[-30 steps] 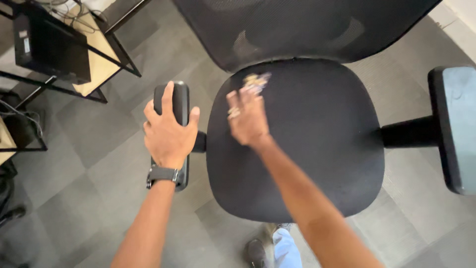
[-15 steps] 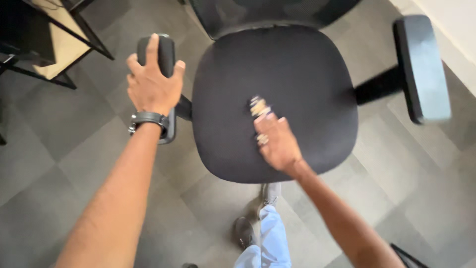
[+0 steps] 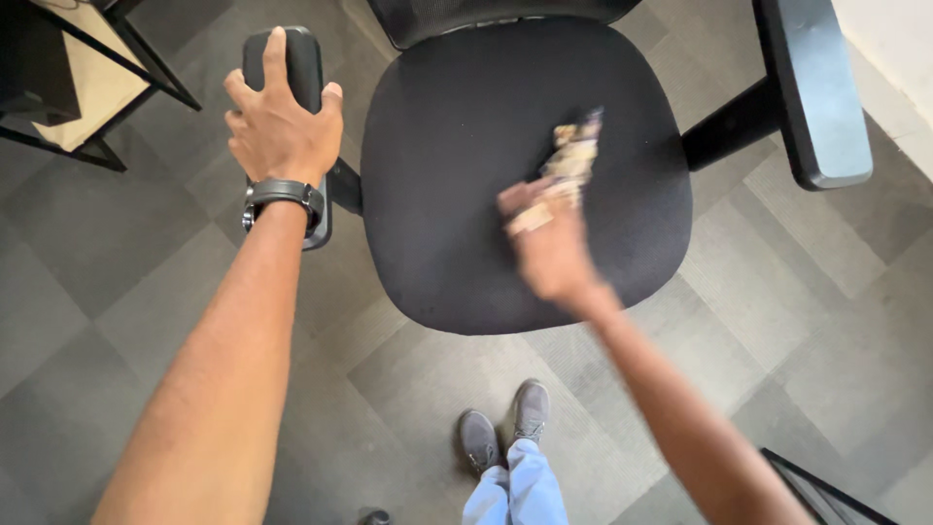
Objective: The person wipes the backrest, frame, seat, and armrests of an office chair using a cloth, then pushes the chair under a desk.
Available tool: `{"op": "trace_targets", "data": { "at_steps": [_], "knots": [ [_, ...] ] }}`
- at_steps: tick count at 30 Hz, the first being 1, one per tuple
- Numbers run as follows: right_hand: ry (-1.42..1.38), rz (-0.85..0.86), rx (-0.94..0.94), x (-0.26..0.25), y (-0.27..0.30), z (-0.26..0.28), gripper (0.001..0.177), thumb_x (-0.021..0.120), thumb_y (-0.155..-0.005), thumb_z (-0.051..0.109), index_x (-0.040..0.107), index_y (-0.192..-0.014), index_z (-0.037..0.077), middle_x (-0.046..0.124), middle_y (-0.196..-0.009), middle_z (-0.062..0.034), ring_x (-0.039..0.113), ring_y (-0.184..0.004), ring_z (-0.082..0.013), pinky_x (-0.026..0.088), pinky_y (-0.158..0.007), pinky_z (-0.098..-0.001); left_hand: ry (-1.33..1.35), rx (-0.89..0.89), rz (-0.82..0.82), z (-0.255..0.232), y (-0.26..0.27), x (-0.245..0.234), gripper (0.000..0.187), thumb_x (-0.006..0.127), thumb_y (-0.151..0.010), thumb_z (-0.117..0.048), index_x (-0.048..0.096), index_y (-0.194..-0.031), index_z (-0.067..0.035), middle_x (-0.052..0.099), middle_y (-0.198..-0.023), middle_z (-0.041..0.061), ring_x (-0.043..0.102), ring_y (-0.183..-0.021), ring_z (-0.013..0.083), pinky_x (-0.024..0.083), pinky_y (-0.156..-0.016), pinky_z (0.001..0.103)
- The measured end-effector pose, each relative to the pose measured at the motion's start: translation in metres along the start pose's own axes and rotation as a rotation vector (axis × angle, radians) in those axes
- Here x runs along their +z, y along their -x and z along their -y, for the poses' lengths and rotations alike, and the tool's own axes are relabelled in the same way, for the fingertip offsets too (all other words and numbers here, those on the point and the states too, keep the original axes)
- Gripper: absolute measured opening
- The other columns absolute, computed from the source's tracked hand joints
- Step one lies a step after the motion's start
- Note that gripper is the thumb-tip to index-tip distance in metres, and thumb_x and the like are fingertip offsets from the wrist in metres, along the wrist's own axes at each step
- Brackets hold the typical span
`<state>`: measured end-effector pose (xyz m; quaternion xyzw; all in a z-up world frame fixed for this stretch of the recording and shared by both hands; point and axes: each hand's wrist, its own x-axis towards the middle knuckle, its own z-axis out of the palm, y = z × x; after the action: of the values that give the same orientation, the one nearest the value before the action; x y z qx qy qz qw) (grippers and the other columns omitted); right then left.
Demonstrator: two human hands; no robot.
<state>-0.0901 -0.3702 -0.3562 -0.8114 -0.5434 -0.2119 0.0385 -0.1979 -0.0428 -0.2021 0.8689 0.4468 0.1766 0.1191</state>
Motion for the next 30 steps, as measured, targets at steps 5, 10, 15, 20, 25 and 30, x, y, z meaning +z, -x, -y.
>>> {"op": "trace_targets", "data": {
  "at_steps": [5, 10, 15, 20, 25, 30],
  "knots": [
    [-0.718, 0.037, 0.095, -0.047, -0.032, 0.113, 0.067, 0.051, -0.101, 0.052, 0.055, -0.145, 0.001, 0.048, -0.149, -0.0333, 0.045, -0.139, -0.0479, 0.036, -0.114, -0.0556, -0.003, 0.031, -0.053, 0.005, 0.004, 0.004, 0.075, 0.076, -0.09, -0.053, 0.039, -0.153, -0.039, 0.042, -0.146, 0.024, 0.06, -0.111, 0.0515, 0.051, -0.089, 0.057],
    [-0.522, 0.548, 0.704, -0.025, -0.046, 0.09, 0.092, 0.047, -0.095, 0.071, 0.039, -0.157, 0.004, 0.056, -0.139, -0.0333, 0.052, -0.134, -0.0465, 0.037, -0.119, -0.0543, 0.006, 0.029, -0.049, 0.007, 0.004, 0.005, 0.069, 0.077, -0.091, -0.051, 0.043, -0.149, -0.033, 0.043, -0.146, 0.025, 0.063, -0.109, 0.0486, 0.054, -0.087, 0.055],
    [0.004, 0.032, 0.581, 0.046, -0.015, -0.005, 0.086, 0.046, -0.109, 0.06, 0.026, -0.16, -0.006, 0.034, -0.151, -0.0464, 0.031, -0.141, -0.0567, 0.024, -0.113, -0.0603, 0.013, 0.036, -0.077, 0.008, 0.011, 0.003, 0.07, 0.078, -0.09, -0.05, 0.043, -0.147, -0.032, 0.043, -0.144, 0.027, 0.063, -0.107, 0.0491, 0.054, -0.083, 0.055],
    [-0.234, 0.146, 0.564, 0.047, 0.003, -0.024, 0.065, 0.041, -0.11, 0.027, 0.027, -0.164, -0.006, 0.033, -0.167, -0.0274, 0.031, -0.156, -0.0447, 0.02, -0.132, -0.0582, -0.016, -0.017, -0.071, -0.001, 0.01, 0.005, 0.074, 0.077, -0.088, -0.047, 0.039, -0.15, -0.035, 0.044, -0.143, 0.025, 0.062, -0.107, 0.0504, 0.053, -0.084, 0.057],
    [-0.451, 0.303, 0.412, -0.015, -0.047, 0.13, 0.082, 0.067, -0.08, 0.036, 0.039, -0.153, 0.013, 0.028, -0.158, -0.0301, 0.022, -0.148, -0.0486, 0.019, -0.113, -0.0636, -0.043, 0.012, -0.106, -0.003, 0.01, 0.005, 0.076, 0.078, -0.087, -0.048, 0.038, -0.151, -0.038, 0.042, -0.143, 0.027, 0.061, -0.106, 0.0535, 0.051, -0.083, 0.059],
    [-0.524, 0.099, -0.002, -0.012, -0.044, 0.162, 0.068, 0.065, -0.097, 0.034, 0.039, -0.156, 0.015, 0.036, -0.16, -0.0169, 0.033, -0.146, -0.0426, 0.032, -0.116, -0.0591, -0.032, 0.02, -0.078, 0.003, 0.007, 0.008, 0.074, 0.077, -0.089, -0.049, 0.039, -0.151, -0.038, 0.043, -0.144, 0.026, 0.061, -0.109, 0.0532, 0.052, -0.087, 0.058]
  ]
}}
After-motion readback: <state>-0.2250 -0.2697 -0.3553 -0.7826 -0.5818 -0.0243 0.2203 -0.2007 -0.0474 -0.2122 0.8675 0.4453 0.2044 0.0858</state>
